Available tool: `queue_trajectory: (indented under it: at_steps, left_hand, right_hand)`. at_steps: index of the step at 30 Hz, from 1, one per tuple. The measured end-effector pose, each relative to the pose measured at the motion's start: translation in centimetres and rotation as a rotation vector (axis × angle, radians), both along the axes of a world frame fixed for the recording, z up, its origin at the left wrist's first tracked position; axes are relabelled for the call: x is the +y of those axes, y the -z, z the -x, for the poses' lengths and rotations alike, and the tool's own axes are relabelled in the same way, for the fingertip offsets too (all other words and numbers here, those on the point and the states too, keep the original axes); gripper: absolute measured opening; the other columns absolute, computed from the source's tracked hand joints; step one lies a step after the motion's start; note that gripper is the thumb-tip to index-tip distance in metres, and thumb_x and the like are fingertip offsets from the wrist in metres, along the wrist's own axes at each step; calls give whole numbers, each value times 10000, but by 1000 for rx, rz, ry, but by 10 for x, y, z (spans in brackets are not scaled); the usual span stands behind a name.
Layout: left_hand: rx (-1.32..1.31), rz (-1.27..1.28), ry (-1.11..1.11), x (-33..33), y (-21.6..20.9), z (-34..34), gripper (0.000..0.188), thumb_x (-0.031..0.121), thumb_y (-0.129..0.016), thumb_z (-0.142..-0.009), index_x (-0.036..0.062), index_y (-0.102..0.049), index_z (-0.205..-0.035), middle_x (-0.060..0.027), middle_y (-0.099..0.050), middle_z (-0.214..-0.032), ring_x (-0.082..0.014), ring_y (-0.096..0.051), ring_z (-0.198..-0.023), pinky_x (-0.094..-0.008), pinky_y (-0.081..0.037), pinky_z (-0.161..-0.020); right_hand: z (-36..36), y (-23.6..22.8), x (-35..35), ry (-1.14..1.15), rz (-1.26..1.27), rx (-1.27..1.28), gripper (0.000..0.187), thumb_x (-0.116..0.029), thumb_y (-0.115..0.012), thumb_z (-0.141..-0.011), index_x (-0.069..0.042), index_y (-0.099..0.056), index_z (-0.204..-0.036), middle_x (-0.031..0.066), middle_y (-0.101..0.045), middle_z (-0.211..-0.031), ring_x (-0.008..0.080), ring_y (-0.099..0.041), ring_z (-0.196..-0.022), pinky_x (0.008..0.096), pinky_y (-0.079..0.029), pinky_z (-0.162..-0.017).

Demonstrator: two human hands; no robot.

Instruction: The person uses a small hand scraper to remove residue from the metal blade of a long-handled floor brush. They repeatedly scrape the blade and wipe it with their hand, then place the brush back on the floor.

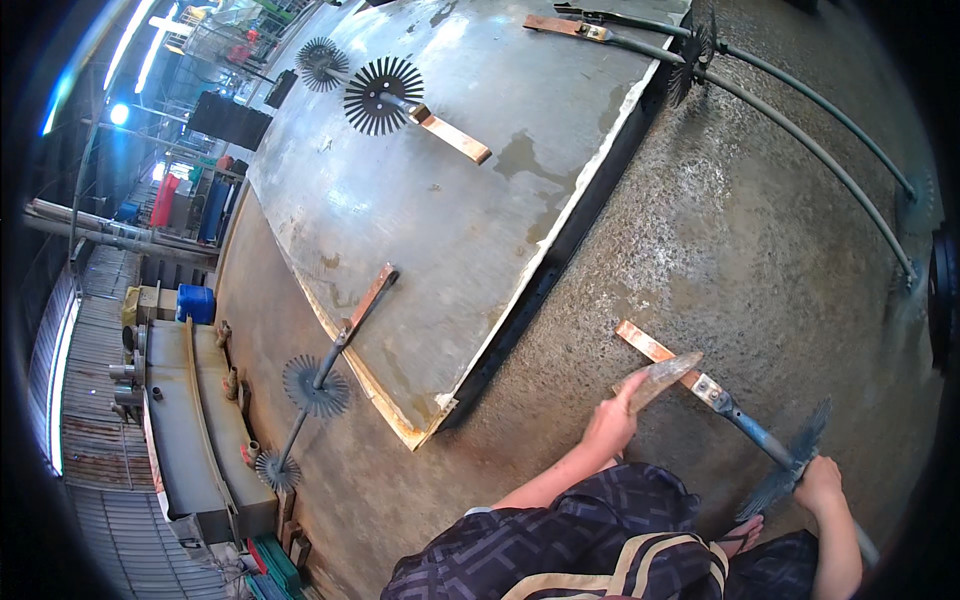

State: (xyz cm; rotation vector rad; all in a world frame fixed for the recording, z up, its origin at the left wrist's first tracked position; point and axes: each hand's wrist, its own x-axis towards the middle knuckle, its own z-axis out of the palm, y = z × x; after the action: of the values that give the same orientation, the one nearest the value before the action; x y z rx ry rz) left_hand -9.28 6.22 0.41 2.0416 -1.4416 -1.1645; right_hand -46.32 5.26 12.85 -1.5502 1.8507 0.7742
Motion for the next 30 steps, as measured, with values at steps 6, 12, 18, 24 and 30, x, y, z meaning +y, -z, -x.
queue_trajectory:
  at_steps: [6,12,18,24,30]
  left_hand:
    - [-189,-129,-144,-40,4,-32,590,-3,-464,-820,289,-414,-1331,-271,-619,-972,-424,-602,-946,-474,-489,-798]
    - [-175,-53,-151,-39,9,-26,618,-7,-456,-806,299,-399,-1340,-277,-621,-940,-436,-609,-909,-502,-487,-785]
    - [41,17,227,-14,-13,19,711,-50,-473,-734,315,-399,-1339,-288,-621,-888,-424,-630,-848,-509,-500,-758]
    - [-139,-57,-67,-46,-3,-12,645,-30,-459,-780,277,-387,-1343,-278,-625,-898,-426,-624,-866,-503,-503,-748]
    - [-73,-128,203,-26,-5,12,698,-73,-461,-752,292,-403,-1344,-277,-626,-925,-425,-618,-900,-491,-500,-774]
  right_hand:
    - [-9,-18,-1,29,-4,-67,242,-106,-705,-635,23,-672,-837,242,-650,-871,373,-630,-888,421,-497,-824]
    - [1,-12,14,-8,82,-65,232,-122,-714,-642,39,-667,-803,239,-651,-844,383,-627,-882,429,-497,-815]
    - [4,-1,14,29,50,-70,240,-133,-742,-630,39,-672,-781,245,-650,-855,378,-630,-881,427,-499,-818]
    - [5,-3,16,-1,39,-35,246,-127,-749,-620,43,-673,-780,245,-650,-858,376,-631,-881,422,-501,-821]
    - [8,3,20,-6,47,-41,224,-129,-735,-633,38,-674,-770,250,-648,-863,375,-631,-887,425,-496,-829]
